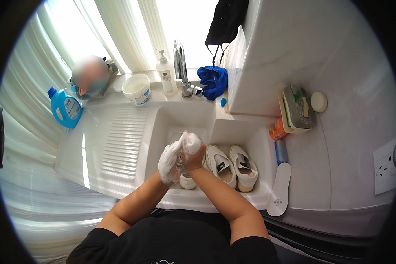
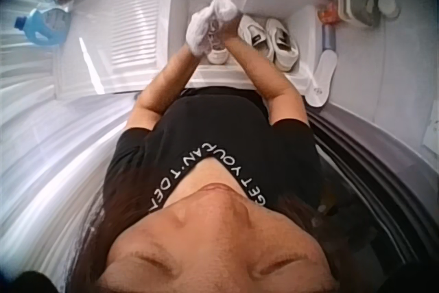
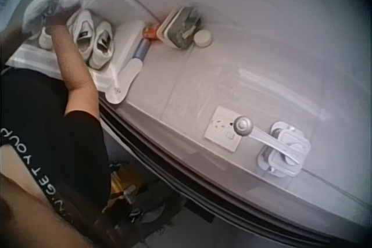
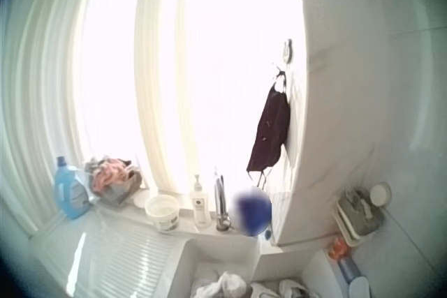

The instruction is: The person washes shoelaces by hand in a sink using soap and water. They scrub the laces together to create foam and then rinse them under the running water.

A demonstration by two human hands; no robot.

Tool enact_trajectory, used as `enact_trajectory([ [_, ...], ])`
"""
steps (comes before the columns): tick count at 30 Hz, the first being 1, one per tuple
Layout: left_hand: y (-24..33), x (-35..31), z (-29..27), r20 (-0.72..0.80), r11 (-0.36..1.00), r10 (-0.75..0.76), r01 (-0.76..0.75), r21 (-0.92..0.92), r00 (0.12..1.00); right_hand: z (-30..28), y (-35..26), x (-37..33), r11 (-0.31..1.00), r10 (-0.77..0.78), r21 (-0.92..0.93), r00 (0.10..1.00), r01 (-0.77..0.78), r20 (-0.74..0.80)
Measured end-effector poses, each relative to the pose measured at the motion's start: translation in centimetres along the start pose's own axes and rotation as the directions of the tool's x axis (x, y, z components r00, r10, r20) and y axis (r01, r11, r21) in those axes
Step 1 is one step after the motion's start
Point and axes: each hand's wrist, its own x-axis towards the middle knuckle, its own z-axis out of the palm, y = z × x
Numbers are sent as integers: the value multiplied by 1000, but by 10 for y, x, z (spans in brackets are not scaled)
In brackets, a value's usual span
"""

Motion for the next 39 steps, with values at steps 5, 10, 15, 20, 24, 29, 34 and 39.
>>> enact_trajectory([
  [5,-7,50,-76,535,928,-69,251,-276,842,13,3,-36,877,-461,-97,880,471,114],
  [10,-29,33,-49,359,981,191,-166,-100,914,0,16,-4,997,-45,-70,999,46,5],
  [15,-3,23,-38,524,927,310,-375,21,794,13,8,-32,892,-419,-133,900,432,115],
  [20,1,11,-27,243,975,-60,110,-195,968,13,9,-9,981,-165,-100,986,163,-12],
  [24,4,25,-53,317,873,-199,315,-373,927,15,18,-37,879,-437,-120,881,461,179],
  [29,24,-6,-7,92,988,-150,152,-14,984,1,30,9,999,33,-38,999,-34,-24],
  [34,45,-6,5,186,876,-314,360,-321,931,0,30,17,450,774,549,614,-704,155],
  [39,32,-8,-11,266,918,-182,260,-298,947,-11,7,13,39,604,597,495,-801,625],
])
